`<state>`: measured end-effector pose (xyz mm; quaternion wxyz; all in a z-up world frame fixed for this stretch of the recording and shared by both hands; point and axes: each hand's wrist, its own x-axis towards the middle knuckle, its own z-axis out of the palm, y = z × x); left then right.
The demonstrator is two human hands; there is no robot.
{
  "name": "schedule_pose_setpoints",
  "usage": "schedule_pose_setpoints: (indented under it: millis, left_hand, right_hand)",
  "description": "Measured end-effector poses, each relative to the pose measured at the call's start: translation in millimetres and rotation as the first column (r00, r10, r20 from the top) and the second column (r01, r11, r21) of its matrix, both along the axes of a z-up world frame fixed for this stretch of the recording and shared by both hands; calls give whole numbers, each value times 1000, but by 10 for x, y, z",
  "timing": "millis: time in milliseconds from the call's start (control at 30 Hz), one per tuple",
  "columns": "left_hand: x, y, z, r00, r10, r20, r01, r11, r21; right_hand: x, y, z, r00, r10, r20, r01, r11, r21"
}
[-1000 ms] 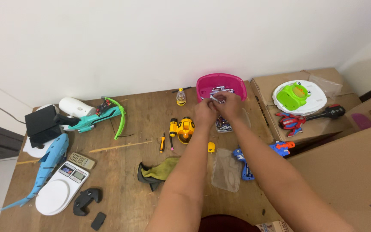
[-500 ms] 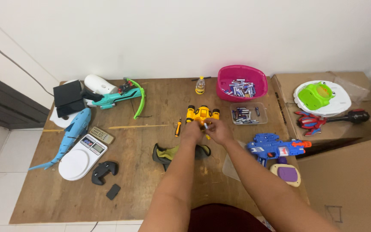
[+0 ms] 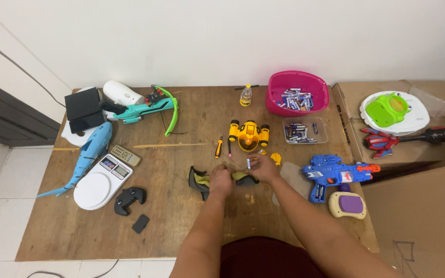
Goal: The person picks up batteries from a pink container and wipes each one with a cloth. They handle the batteries one at a time, wiping them and placing them back into the container. The person also briefly handles a yellow toy drill and a green cloth.
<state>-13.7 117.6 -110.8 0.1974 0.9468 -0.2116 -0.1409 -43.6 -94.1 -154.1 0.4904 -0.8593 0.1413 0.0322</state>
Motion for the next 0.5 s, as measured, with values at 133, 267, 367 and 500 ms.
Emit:
schedule_pose_setpoints:
  millis: [133,267,367,500]
  left_hand:
    - [89,-179,-2,983,140,117,-129,987,-96]
    - [203,-312,228,963,267,40,-242,920,-308]
    - [307,-402,428,943,327,61,-213,733,-646]
    - [484,-553,640,927,363,-94,-304,581,-755]
  right_hand:
    - [83,-91,-71,996,-49,68,44,997,68]
    - [194,-175,-23,970,-179,166,152,975,163]
    - [274,-226,132,934,-289,208,247,947,208]
    - [321,-291,442,889,-435,145,344,842,416]
